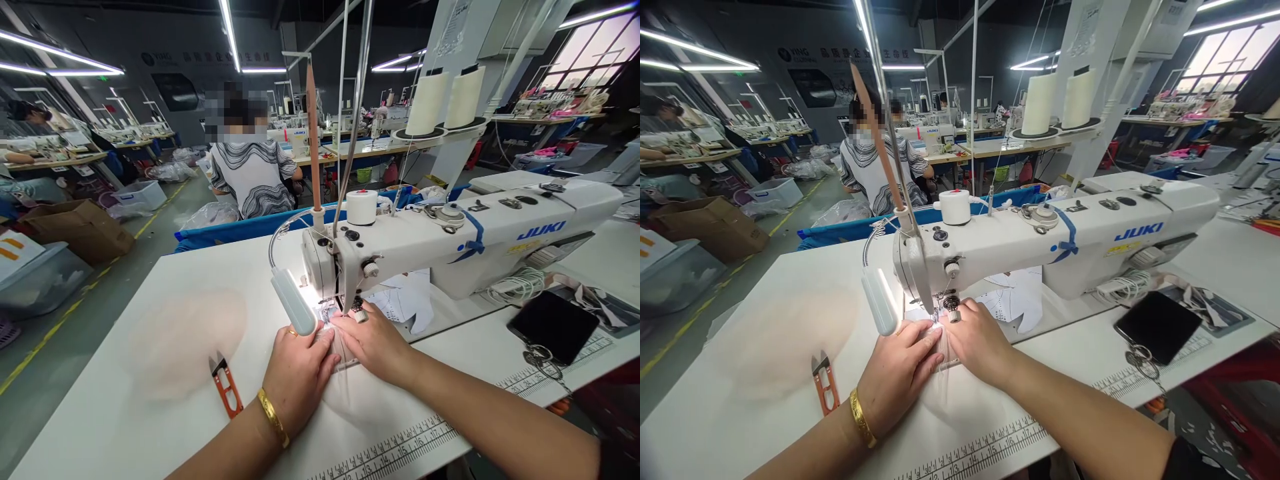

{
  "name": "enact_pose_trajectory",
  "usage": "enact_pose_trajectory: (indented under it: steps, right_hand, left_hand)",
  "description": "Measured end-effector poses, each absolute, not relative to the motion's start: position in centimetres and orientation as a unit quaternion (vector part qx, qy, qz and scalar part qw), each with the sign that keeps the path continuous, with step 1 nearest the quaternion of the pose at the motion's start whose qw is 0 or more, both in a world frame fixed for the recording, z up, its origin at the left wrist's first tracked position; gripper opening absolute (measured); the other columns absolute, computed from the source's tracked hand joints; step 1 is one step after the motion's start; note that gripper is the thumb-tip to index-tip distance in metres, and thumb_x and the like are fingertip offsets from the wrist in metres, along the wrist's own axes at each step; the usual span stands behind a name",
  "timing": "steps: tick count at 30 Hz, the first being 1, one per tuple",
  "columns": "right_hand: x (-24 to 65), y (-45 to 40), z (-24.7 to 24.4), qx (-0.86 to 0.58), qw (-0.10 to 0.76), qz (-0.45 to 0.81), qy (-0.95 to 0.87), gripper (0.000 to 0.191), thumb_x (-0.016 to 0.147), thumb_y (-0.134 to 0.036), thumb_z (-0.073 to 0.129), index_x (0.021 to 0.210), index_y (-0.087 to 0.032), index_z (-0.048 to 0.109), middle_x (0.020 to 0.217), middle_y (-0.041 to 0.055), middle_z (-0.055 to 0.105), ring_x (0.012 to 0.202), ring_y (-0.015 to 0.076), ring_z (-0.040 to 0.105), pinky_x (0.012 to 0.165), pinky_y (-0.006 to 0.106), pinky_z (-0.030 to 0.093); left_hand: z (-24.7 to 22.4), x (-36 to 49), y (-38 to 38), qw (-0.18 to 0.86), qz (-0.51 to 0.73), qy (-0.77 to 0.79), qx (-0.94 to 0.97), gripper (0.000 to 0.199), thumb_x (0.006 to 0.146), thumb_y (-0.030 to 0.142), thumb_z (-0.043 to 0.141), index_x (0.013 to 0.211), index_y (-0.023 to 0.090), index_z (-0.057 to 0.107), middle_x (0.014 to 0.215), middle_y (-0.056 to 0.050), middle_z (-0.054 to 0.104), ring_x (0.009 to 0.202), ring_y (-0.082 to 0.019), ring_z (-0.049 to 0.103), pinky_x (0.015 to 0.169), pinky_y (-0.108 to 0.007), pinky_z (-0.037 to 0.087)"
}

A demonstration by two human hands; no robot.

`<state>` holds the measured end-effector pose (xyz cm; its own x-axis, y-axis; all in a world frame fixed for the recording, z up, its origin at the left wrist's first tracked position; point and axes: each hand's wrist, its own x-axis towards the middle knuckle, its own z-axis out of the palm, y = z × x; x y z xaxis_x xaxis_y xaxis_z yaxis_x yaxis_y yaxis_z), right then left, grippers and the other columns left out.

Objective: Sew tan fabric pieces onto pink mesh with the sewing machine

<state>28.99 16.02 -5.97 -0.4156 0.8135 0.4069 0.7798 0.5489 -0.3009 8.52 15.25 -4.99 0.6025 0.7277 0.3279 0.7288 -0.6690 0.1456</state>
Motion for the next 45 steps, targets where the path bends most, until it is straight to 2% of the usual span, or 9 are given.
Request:
enact_pose_trajectory:
  steps: [10, 13, 15, 17, 18, 20, 22, 32, 45]
  right_hand:
    - [29.4, 15.7, -5.8, -0.459, 0.253, 0.063, -0.849, 0.027, 0.098, -0.010, 0.049, 0.106, -0.020, 0.072, 0.109, 0.0097, 0.073, 0.098, 0.0278, 0.057, 0.086, 0.041, 0.047]
    - [30.3, 14.7, -4.6, -0.429, 0.243, 0.113, -0.863, 0.014, 0.101, -0.029, 0.061, 0.109, -0.021, 0.069, 0.113, 0.0097, 0.072, 0.106, 0.0299, 0.057, 0.091, 0.043, 0.046]
    - [30.9, 14.1, -3.7, -0.397, 0.216, 0.154, -0.879, 0.035, 0.091, -0.048, 0.077, 0.112, -0.023, 0.067, 0.116, 0.0081, 0.070, 0.107, 0.0299, 0.056, 0.092, 0.043, 0.046]
    - [31.4, 13.8, -3.0, -0.369, 0.186, 0.181, -0.893, 0.048, 0.079, -0.054, 0.087, 0.111, -0.024, 0.065, 0.123, 0.0058, 0.068, 0.107, 0.0286, 0.056, 0.092, 0.041, 0.046]
    - [31.5, 13.8, -2.9, -0.363, 0.177, 0.182, -0.897, 0.040, 0.082, -0.049, 0.086, 0.106, -0.024, 0.065, 0.122, 0.0046, 0.067, 0.106, 0.0271, 0.056, 0.091, 0.039, 0.045]
    - [31.6, 14.0, -3.1, -0.366, 0.176, 0.168, -0.898, 0.015, 0.096, -0.033, 0.073, 0.092, -0.022, 0.063, 0.111, 0.0033, 0.068, 0.099, 0.0236, 0.057, 0.088, 0.037, 0.044]
    - [31.4, 14.4, -3.6, -0.379, 0.212, 0.154, -0.888, 0.018, 0.104, -0.023, 0.055, 0.088, -0.021, 0.061, 0.096, 0.0034, 0.068, 0.090, 0.0218, 0.056, 0.082, 0.036, 0.044]
    - [29.3, 14.6, -4.3, -0.435, 0.443, 0.184, -0.762, 0.029, 0.108, -0.036, 0.048, 0.091, -0.024, 0.069, 0.089, 0.0040, 0.072, 0.084, 0.0217, 0.065, 0.078, 0.035, 0.052]
    - [30.1, 14.6, -4.2, -0.406, 0.396, 0.167, -0.806, 0.049, 0.112, -0.046, 0.034, 0.079, -0.022, 0.061, 0.074, 0.0017, 0.064, 0.072, 0.0181, 0.059, 0.072, 0.031, 0.044]
  left_hand:
    - [-3.8, 8.0, 15.0, -0.051, -0.162, -0.406, -0.898, 0.033, 0.097, 0.033, 0.063, 0.128, 0.021, 0.067, 0.133, -0.012, 0.069, 0.112, -0.034, 0.063, 0.085, -0.048, 0.049]
    - [-2.3, 6.9, 14.9, -0.123, -0.126, -0.365, -0.914, 0.049, 0.085, 0.050, 0.078, 0.125, 0.025, 0.065, 0.131, -0.010, 0.067, 0.109, -0.033, 0.061, 0.089, -0.047, 0.047]
    - [-1.8, 6.3, 14.8, -0.149, -0.114, -0.336, -0.923, 0.056, 0.075, 0.053, 0.086, 0.120, 0.026, 0.065, 0.131, -0.008, 0.066, 0.108, -0.033, 0.060, 0.090, -0.046, 0.046]
    - [-2.0, 6.0, 15.0, -0.151, -0.120, -0.328, -0.925, 0.030, 0.084, 0.039, 0.078, 0.106, 0.025, 0.065, 0.127, -0.007, 0.066, 0.107, -0.030, 0.059, 0.088, -0.043, 0.045]
    - [-2.3, 6.0, 15.2, -0.151, -0.127, -0.329, -0.923, 0.009, 0.091, 0.029, 0.067, 0.097, 0.023, 0.063, 0.120, -0.006, 0.068, 0.102, -0.027, 0.059, 0.085, -0.041, 0.044]
    - [-3.2, 6.4, 15.7, -0.158, -0.152, -0.336, -0.916, 0.018, 0.096, 0.013, 0.044, 0.084, 0.021, 0.055, 0.099, -0.005, 0.068, 0.087, -0.022, 0.058, 0.076, -0.036, 0.043]
    - [-4.1, 7.1, 16.2, -0.171, -0.196, -0.347, -0.901, 0.020, 0.092, 0.009, 0.037, 0.082, 0.022, 0.048, 0.084, -0.004, 0.062, 0.075, -0.020, 0.053, 0.068, -0.033, 0.042]
    - [-4.5, 9.3, 17.6, -0.194, -0.285, -0.416, -0.842, 0.019, 0.075, 0.009, 0.049, 0.085, 0.022, 0.057, 0.083, -0.002, 0.063, 0.075, -0.020, 0.059, 0.067, -0.031, 0.047]
    - [-4.3, 8.7, 17.0, -0.147, -0.331, -0.324, -0.874, 0.030, 0.094, 0.020, 0.058, 0.063, 0.020, 0.062, 0.069, 0.000, 0.058, 0.064, -0.014, 0.052, 0.061, -0.027, 0.040]
